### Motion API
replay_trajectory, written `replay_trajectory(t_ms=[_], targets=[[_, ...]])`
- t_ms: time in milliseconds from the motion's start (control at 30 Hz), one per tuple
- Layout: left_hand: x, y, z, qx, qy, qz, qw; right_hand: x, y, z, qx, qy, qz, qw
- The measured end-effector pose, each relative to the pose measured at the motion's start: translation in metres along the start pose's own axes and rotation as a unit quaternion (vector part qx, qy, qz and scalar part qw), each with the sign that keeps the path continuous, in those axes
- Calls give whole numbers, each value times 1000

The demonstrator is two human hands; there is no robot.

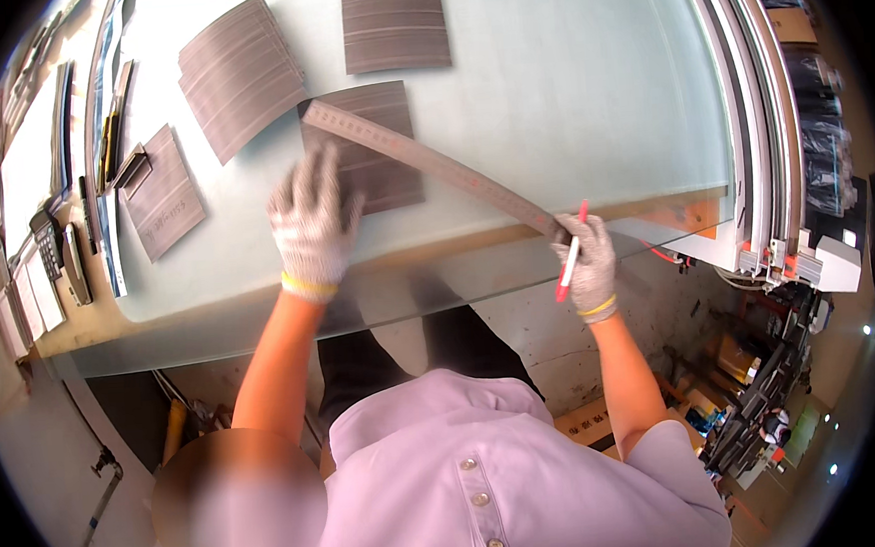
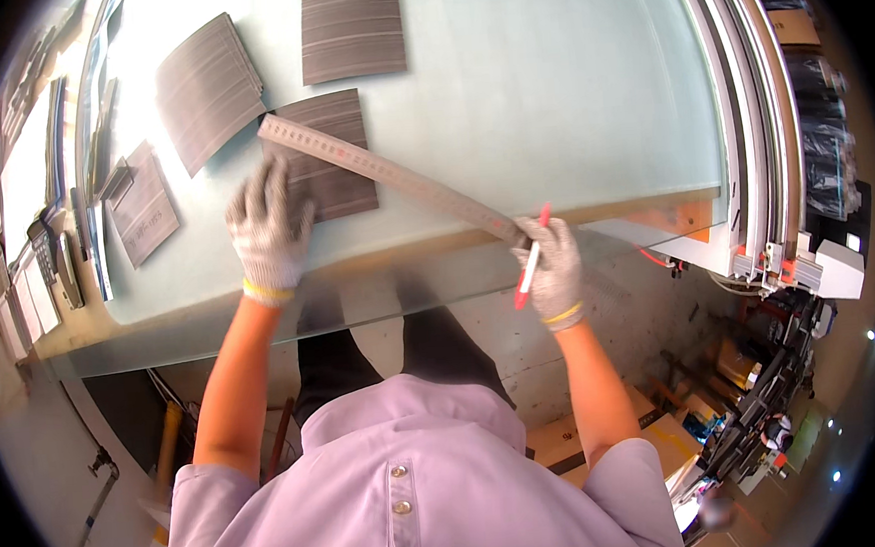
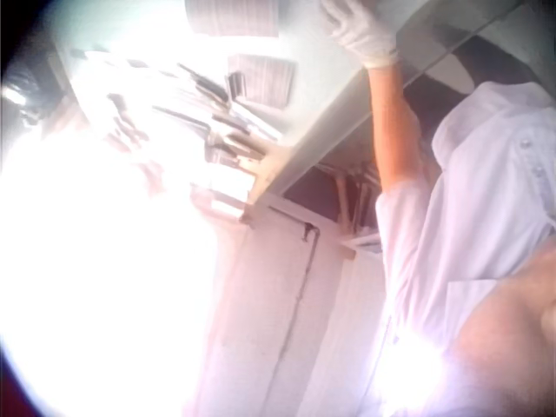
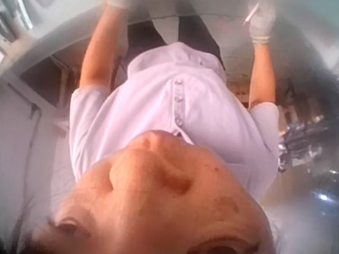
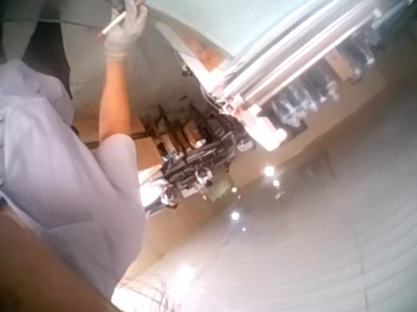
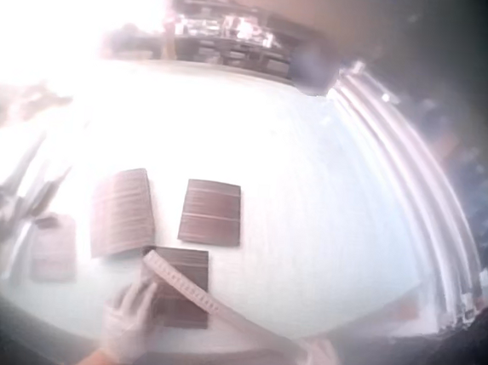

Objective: The person measures and marks several rectangular tiles on a workbench using a metal ruler and a red marker. They handle the tiles one by one, aligning the ruler and drawing lines on the surfaces. The person also briefly writes on a notepad and flips through a binder during the process.

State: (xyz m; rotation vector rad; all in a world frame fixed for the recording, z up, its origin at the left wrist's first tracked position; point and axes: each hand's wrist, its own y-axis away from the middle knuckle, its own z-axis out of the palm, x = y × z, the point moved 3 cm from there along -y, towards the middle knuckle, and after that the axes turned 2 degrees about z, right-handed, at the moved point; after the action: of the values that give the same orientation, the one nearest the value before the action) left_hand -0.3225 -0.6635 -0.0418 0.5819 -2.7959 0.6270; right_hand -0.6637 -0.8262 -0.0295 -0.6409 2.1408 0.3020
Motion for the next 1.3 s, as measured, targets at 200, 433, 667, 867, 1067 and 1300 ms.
replay_trajectory(t_ms=[200,433,667,867,1067,1300], targets=[[32,74,-11,-142,16,-16,990,41,-26,-28,-54,63,-15,996],[30,71,-11,-141,11,-17,990,37,-67,-19,-61,133,-71,987],[29,72,-9,-138,14,-18,990,43,-89,-17,-85,153,-90,980],[29,69,-11,-147,19,-27,989,38,-93,-13,-61,154,-91,982],[30,68,-11,-153,23,-31,987,35,-94,-13,-60,160,-92,981],[31,67,-11,-160,20,-33,986,28,-97,-16,-46,216,-140,965]])
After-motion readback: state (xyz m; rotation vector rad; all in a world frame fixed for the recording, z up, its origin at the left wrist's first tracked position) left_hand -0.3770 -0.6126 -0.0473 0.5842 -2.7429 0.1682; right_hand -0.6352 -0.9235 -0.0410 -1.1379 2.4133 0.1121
